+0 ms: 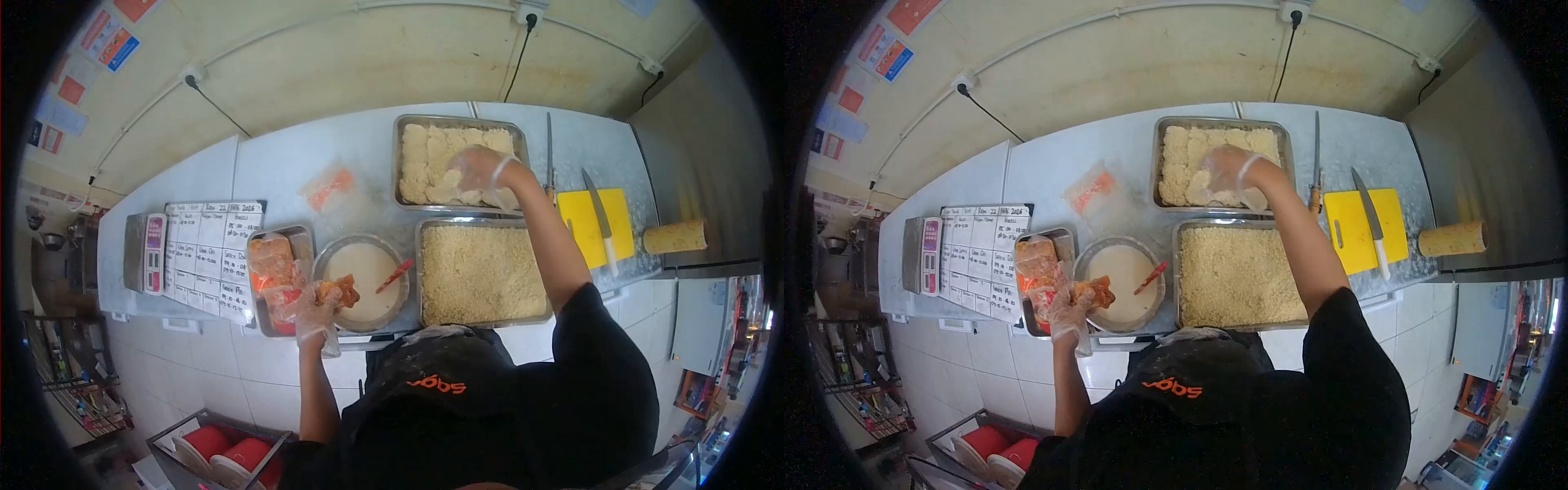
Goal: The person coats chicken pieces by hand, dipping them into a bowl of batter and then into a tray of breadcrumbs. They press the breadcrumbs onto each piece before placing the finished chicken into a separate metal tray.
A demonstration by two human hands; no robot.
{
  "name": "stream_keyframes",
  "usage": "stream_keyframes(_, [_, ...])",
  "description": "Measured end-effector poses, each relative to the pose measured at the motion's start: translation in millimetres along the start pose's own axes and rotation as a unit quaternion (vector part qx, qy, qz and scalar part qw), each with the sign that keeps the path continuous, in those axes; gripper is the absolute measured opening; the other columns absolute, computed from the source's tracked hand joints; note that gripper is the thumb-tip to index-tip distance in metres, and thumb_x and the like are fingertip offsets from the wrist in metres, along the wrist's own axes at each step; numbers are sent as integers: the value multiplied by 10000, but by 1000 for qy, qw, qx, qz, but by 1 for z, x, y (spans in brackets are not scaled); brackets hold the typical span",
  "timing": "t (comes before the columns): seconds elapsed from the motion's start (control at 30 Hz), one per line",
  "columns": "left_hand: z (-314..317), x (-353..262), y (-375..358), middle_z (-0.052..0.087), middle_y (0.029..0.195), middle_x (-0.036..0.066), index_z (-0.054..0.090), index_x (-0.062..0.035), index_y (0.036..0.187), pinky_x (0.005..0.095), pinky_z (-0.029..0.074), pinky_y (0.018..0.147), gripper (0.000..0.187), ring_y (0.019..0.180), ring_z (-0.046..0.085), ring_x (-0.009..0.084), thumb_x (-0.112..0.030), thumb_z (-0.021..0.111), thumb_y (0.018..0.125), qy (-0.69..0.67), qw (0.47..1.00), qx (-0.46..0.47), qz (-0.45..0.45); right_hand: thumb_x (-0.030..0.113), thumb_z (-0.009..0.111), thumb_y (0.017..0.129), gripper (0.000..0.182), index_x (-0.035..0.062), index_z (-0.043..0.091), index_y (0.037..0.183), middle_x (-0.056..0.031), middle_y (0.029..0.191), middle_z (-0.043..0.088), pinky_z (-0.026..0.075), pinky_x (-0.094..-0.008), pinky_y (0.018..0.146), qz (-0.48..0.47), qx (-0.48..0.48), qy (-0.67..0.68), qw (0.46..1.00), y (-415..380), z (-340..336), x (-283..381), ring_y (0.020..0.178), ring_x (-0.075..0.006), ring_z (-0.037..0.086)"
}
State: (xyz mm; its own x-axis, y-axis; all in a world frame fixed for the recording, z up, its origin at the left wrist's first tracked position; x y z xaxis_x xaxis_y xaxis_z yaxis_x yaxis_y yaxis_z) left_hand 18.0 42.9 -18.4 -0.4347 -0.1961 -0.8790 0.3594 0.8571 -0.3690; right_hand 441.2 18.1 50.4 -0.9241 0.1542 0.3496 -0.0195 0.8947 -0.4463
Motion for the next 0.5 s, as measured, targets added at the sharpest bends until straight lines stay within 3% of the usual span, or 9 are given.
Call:
stream_keyframes(0.07, [6,-1,-5,666,908,54,612,-29,1073,252,552,661,254,782,642,123,-212,669,905,-7,1000,5,-8,303,775,687,651,26,590,1248,-219,1163,632,467,-401,937,-22,14,49,998,24,-2,1,1096,-337,598])
stream_keyframes(0.17, [1,17,9,667,898,48,618,-21,1047,242,541,662,244,767,637,117,-207,677,899,-76,997,6,-22,239,761,696,630,-7,573,1245,-230,1103,654,496,-376,868,-90,43,-2,995,99,10,-1,1012,-330,633])
stream_keyframes(0.27, [10,-10,3,681,860,58,650,-6,968,242,524,698,211,768,639,118,-200,684,893,-38,999,29,-7,259,788,678,646,-5,583,1231,-209,1133,647,505,-403,851,-80,104,41,991,178,59,-42,1011,-372,624])
stream_keyframes(0.43, [12,-16,13,707,885,77,683,45,962,249,488,794,193,835,641,123,-129,668,878,23,994,101,-27,193,723,744,391,-39,649,1050,-228,1052,659,517,-411,809,13,34,-92,995,176,48,-39,971,-362,645])
stream_keyframes(0.47, [11,15,27,709,908,84,683,57,977,252,487,814,204,844,642,130,-123,648,886,7,990,142,-21,174,697,769,324,-44,662,1006,-231,1022,663,521,-413,796,34,35,-125,991,176,53,-42,954,-358,651])
stream_keyframes(0.5, [11,5,23,711,910,80,688,47,980,255,489,812,199,840,643,130,-123,644,888,-6,989,145,-22,161,663,786,272,-38,666,971,-229,987,665,523,-415,785,46,-27,-110,993,170,55,-39,926,-353,656])
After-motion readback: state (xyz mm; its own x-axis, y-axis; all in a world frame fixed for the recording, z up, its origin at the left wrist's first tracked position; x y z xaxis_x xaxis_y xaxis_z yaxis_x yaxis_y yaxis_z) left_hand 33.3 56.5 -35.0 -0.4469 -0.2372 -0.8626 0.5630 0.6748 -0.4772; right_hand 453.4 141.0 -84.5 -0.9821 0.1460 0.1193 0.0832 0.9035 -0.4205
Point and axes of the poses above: each hand's wrist, its own y-axis towards the middle knuckle, its own z-axis out of the palm, x = y × z, the point moved 5 cm from there along y, towards the middle knuckle
